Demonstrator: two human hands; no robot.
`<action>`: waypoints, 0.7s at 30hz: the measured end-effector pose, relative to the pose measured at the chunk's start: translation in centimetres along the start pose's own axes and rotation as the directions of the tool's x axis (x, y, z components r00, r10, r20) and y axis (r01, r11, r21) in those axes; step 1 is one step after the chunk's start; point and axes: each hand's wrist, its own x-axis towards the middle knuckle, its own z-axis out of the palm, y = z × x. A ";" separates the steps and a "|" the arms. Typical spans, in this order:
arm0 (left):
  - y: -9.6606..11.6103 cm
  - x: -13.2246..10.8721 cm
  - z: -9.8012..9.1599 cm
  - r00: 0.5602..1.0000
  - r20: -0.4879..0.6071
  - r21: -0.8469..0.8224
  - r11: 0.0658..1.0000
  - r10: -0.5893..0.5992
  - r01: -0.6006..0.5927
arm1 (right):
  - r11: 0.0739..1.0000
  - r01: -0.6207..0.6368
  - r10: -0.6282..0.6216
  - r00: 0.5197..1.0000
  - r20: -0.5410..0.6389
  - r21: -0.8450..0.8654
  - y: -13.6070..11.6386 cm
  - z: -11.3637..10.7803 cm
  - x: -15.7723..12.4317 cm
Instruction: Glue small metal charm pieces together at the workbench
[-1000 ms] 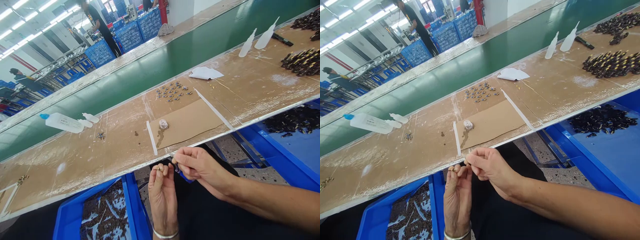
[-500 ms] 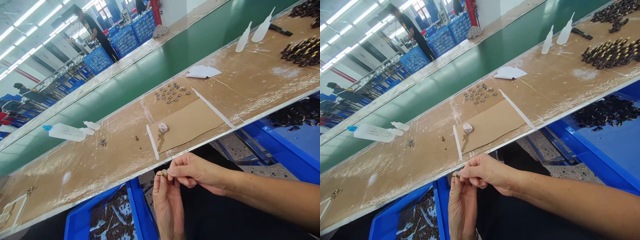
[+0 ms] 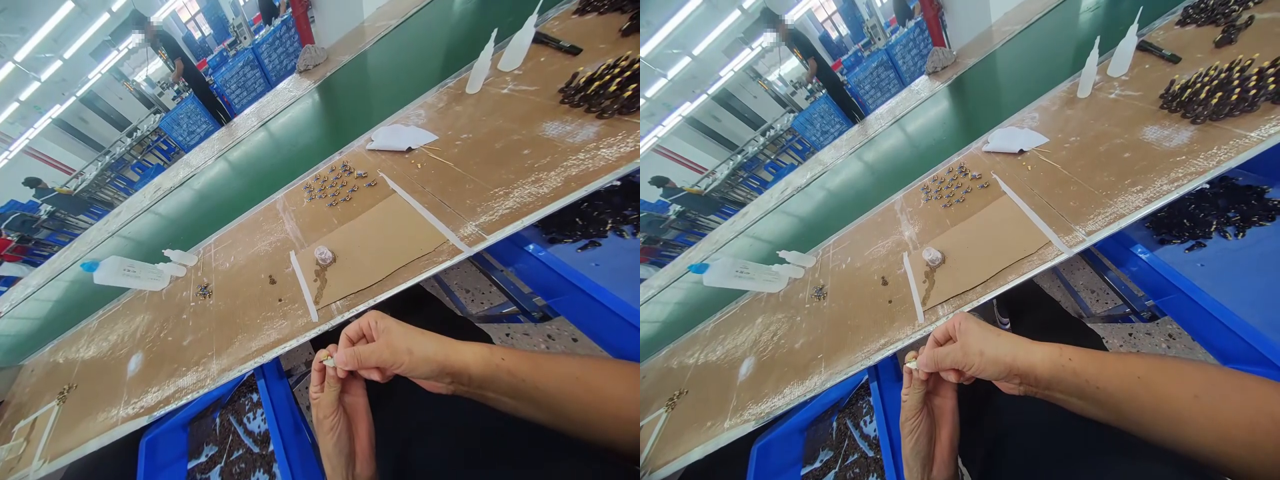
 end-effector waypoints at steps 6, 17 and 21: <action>0.2 -0.2 0.3 0.999 -0.018 0.026 0.999 0.034 -0.033 | 1.000 0.005 -0.005 1.000 0.015 0.000 0.0 0.0 0.1; 0.0 -0.3 -0.1 0.998 0.001 0.075 0.995 0.065 -0.064 | 0.998 -0.023 0.020 0.999 0.036 0.064 -0.1 0.1 0.1; -0.1 -0.2 0.0 0.998 -0.019 0.052 0.997 0.051 -0.050 | 0.992 0.016 -0.016 1.000 -0.005 0.129 0.3 0.3 0.3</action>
